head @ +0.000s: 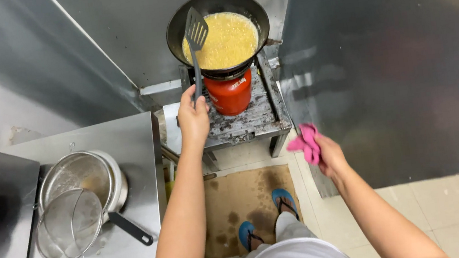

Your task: Frying minced garlic in a pan on a portable stove while stirring continuously with a spatula.

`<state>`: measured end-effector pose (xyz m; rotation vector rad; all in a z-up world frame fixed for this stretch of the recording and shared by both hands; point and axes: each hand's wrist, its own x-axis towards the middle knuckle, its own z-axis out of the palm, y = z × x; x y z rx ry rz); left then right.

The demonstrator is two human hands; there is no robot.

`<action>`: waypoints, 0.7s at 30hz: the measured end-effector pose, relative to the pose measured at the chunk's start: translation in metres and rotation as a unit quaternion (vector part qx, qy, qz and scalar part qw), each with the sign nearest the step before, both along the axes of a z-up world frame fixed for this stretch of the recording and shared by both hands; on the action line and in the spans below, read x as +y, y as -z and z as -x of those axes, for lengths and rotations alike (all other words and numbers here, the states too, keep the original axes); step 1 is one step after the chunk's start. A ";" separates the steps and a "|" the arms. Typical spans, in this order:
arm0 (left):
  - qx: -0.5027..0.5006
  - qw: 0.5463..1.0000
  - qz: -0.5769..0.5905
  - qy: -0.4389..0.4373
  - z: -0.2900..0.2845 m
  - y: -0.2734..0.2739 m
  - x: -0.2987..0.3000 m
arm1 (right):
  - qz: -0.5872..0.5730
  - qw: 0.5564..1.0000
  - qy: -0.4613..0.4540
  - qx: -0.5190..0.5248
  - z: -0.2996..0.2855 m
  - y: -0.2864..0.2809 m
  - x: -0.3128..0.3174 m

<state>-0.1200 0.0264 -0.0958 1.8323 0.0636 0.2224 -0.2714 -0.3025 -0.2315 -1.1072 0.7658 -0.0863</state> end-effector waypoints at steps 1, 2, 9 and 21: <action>-0.001 1.000 0.000 -0.002 -0.005 -0.003 0.001 | 0.000 1.000 -0.002 -0.001 -0.029 -0.011 -0.004; 0.015 0.999 -0.043 0.005 -0.010 -0.007 0.003 | 0.002 0.999 -0.003 -0.042 -0.057 -0.022 -0.009; -0.051 0.855 -0.510 0.077 -0.007 -0.081 0.008 | 0.038 0.981 -0.076 -0.176 -0.223 -0.072 -0.037; -0.078 0.747 -0.647 0.134 -0.057 -0.072 -0.008 | 0.071 0.988 -0.106 -0.089 -0.290 -0.112 -0.010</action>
